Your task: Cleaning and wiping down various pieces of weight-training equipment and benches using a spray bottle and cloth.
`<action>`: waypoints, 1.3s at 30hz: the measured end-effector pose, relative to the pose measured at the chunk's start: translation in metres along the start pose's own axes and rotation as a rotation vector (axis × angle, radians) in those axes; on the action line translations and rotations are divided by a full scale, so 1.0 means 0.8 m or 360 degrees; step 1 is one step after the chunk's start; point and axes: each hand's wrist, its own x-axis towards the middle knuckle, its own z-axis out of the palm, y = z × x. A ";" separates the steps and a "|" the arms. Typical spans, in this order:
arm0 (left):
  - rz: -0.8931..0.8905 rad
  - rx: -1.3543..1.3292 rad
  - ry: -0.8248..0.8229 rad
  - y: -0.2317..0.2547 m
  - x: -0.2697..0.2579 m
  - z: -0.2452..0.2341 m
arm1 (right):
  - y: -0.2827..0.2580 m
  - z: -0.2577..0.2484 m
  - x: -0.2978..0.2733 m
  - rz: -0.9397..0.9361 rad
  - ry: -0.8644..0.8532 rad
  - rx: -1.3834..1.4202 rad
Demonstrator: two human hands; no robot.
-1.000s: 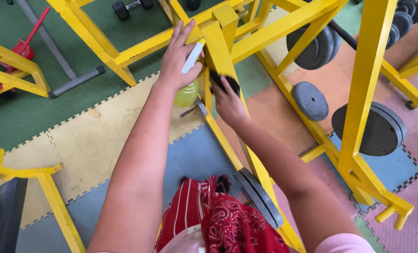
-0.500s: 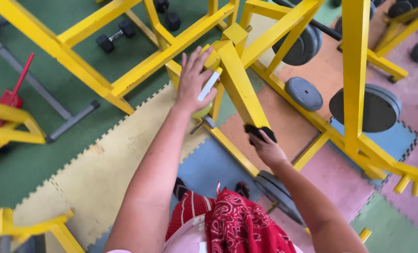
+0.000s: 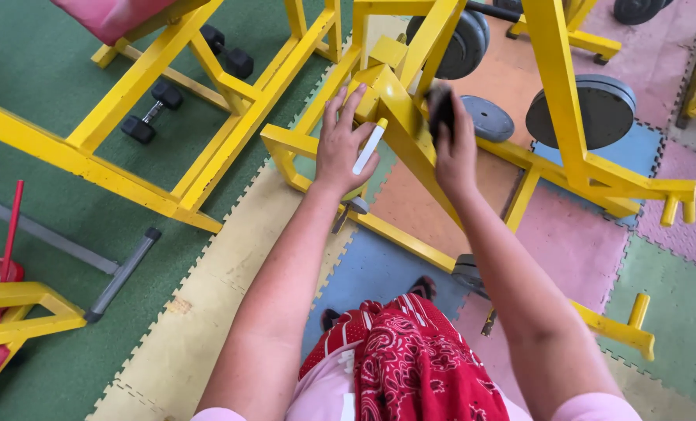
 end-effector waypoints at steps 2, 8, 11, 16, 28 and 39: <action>0.0051 0.0008 0.0028 -0.001 0.003 0.000 | -0.044 0.040 0.055 -0.0020 0.0147 0.0114; 0.0003 -0.0029 0.0066 -0.008 0.005 0.001 | 0.020 0.130 0.160 -0.0196 -0.0456 -0.0613; -0.0011 -0.0016 0.0033 0.002 0.007 -0.002 | 0.010 0.115 0.201 -0.0041 -0.0776 -0.0716; -0.0149 -0.0022 0.0028 0.013 0.013 0.011 | -0.012 0.110 0.256 0.0180 -0.1188 -0.0833; -0.0370 0.0149 0.0125 0.043 0.024 0.038 | -0.003 0.083 0.246 0.0077 -0.1059 -0.0541; -0.0396 0.0213 0.0228 0.061 0.028 0.051 | 0.052 0.014 0.141 -0.0501 -0.0644 0.0233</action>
